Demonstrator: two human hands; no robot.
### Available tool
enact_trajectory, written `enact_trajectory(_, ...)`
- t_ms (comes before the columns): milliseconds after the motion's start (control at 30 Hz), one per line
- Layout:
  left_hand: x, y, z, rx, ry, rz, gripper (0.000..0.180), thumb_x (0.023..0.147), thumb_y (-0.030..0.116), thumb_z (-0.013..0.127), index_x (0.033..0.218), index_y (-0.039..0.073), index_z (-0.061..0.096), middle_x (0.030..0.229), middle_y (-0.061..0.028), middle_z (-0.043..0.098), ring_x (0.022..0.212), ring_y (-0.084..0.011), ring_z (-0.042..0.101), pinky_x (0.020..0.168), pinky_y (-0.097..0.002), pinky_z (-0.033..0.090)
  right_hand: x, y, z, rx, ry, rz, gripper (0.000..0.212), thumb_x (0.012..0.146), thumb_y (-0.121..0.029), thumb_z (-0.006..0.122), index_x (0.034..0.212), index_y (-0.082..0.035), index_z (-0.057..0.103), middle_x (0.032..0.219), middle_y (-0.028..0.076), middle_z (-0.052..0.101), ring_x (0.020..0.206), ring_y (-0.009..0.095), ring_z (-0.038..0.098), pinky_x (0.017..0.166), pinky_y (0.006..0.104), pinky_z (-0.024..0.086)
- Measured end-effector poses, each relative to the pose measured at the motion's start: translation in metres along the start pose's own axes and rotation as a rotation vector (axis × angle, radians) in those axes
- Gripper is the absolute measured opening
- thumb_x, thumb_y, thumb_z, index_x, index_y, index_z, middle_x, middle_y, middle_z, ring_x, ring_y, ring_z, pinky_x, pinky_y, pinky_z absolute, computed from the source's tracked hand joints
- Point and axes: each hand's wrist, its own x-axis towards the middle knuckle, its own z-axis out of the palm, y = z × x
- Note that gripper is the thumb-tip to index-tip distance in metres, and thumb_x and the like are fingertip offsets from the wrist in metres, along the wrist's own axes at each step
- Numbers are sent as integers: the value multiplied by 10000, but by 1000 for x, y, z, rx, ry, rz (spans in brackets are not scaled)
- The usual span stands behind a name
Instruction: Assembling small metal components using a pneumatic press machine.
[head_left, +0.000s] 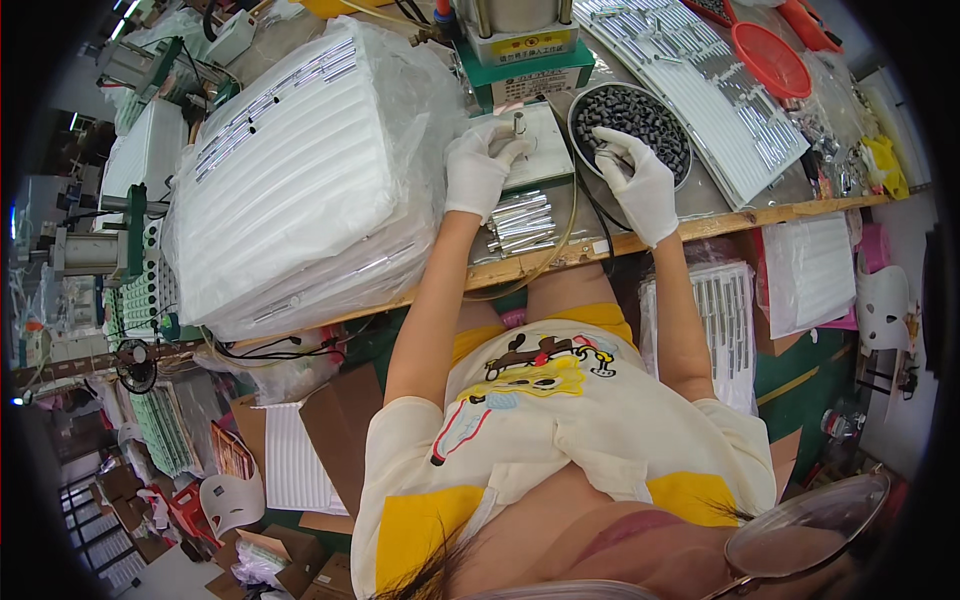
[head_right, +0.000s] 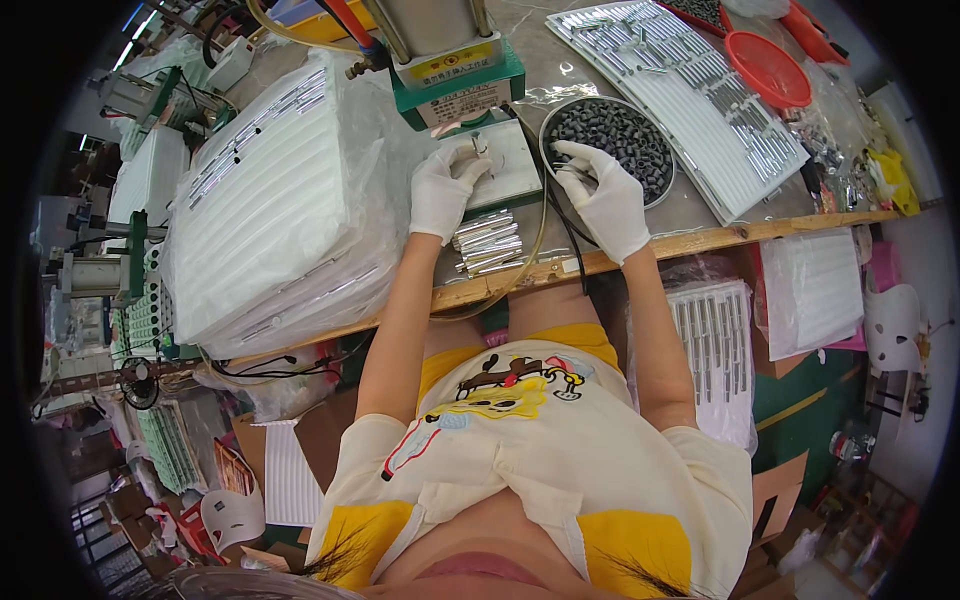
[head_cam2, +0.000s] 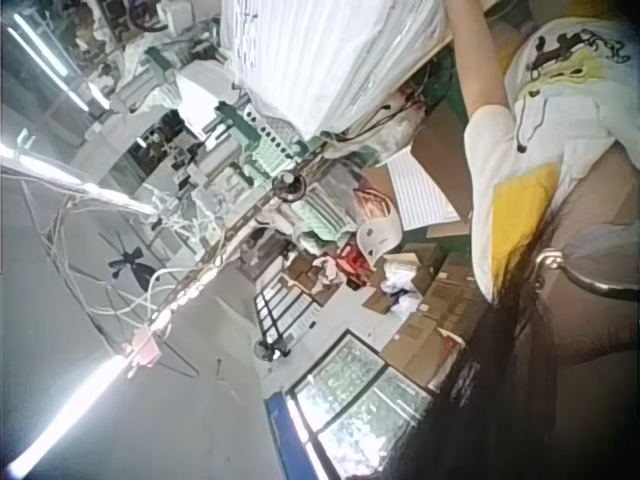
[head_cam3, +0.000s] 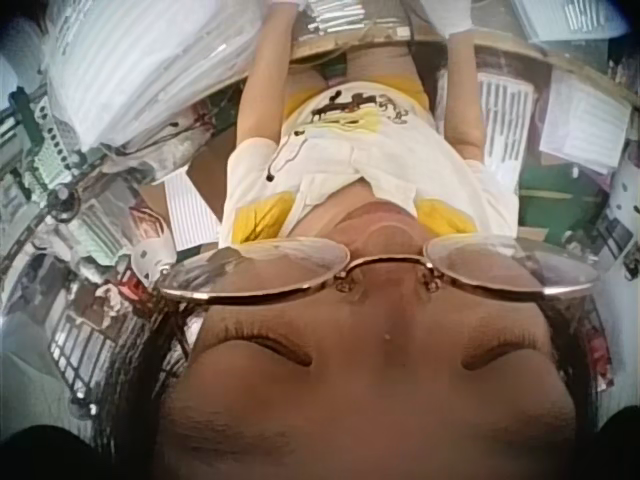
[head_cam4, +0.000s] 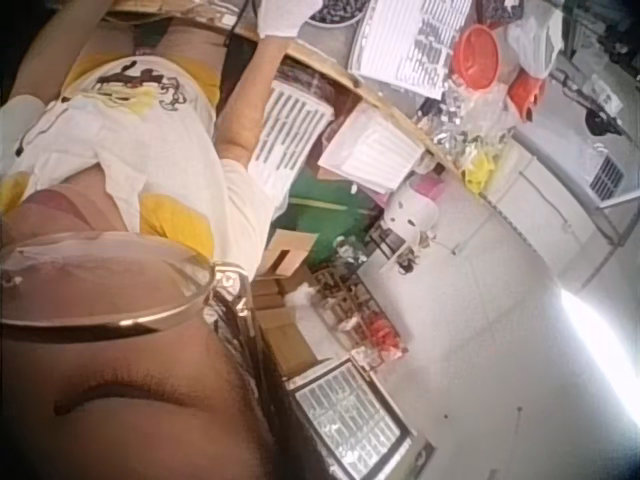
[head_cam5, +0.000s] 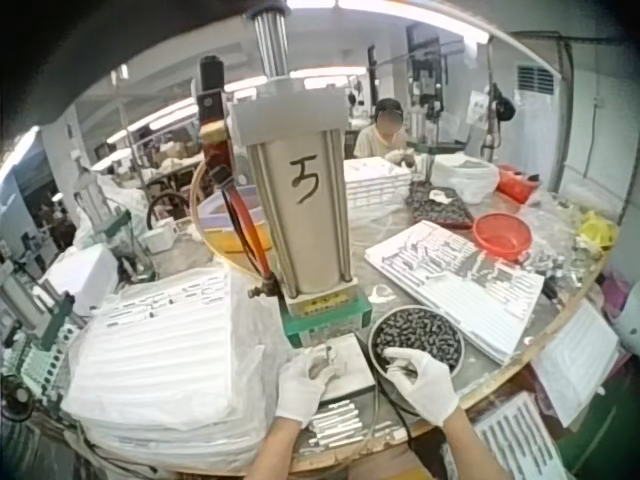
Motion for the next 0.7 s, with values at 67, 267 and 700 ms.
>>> enact_trajectory(67,1,-1,-1,28,-14,6,225,817,115,804,1008,7,755,922,-160,744,809,-256,725,761,-332,553,0,-3,1,-17,12,-25,350,894,-7,722,1240,-46,693,963,59,722,853,80,675,796,233,563)
enact_trajectory(267,1,0,-1,-6,-36,-47,190,818,56,792,984,-25,743,920,-146,751,795,-210,736,742,-314,566,0,-5,4,-78,5,-33,357,896,17,686,1247,-49,693,1002,55,726,893,87,665,829,242,531)
enact_trajectory(700,0,16,-4,-34,-6,8,254,841,-27,755,1091,-42,715,939,-112,751,821,-179,735,735,-287,582,-6,8,1,-73,52,-45,308,884,-2,723,1186,-64,728,1006,75,739,850,101,684,779,246,548)
